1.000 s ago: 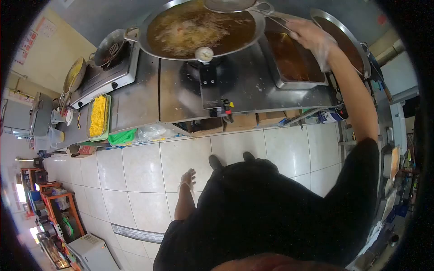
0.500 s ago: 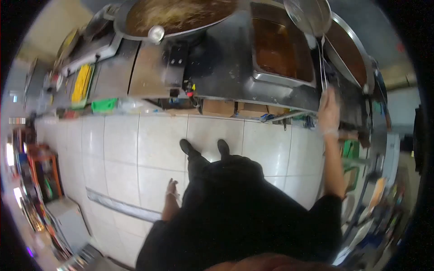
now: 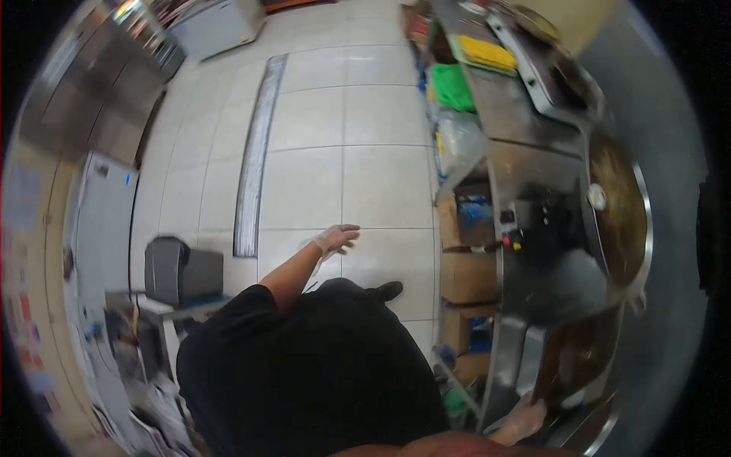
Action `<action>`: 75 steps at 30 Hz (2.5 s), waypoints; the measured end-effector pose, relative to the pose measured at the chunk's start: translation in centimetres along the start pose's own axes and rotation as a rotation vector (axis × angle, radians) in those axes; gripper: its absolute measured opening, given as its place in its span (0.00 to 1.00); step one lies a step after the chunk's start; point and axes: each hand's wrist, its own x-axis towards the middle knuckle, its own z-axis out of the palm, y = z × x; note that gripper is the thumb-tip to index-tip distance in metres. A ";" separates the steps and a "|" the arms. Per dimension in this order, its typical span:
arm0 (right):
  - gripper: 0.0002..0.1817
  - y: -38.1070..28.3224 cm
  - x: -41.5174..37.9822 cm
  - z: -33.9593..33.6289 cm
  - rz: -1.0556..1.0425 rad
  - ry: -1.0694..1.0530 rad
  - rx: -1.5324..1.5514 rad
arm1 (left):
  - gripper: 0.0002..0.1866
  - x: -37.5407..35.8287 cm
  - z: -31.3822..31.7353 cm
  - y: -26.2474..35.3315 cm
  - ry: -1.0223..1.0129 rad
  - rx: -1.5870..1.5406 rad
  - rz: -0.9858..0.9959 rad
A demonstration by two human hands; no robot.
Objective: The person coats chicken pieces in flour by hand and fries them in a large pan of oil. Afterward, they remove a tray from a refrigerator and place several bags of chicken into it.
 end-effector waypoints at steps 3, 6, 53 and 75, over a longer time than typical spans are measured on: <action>0.20 -12.7 1.3 -9.6 -0.108 -0.297 0.363 | 0.26 -5.1 -1.1 -1.5 0.103 -0.128 0.115; 0.20 -26.2 -1.4 -4.7 -0.495 -0.584 1.334 | 0.21 -9.0 -2.4 -5.6 0.393 -0.662 -0.013; 0.16 -11.9 -103.3 -11.0 -3.986 -0.497 -1.131 | 0.54 -77.2 11.0 -70.1 3.030 -3.001 0.650; 0.41 25.3 -114.7 3.5 -3.803 -1.039 -0.556 | 0.26 -100.1 42.3 -71.7 2.478 -1.766 0.391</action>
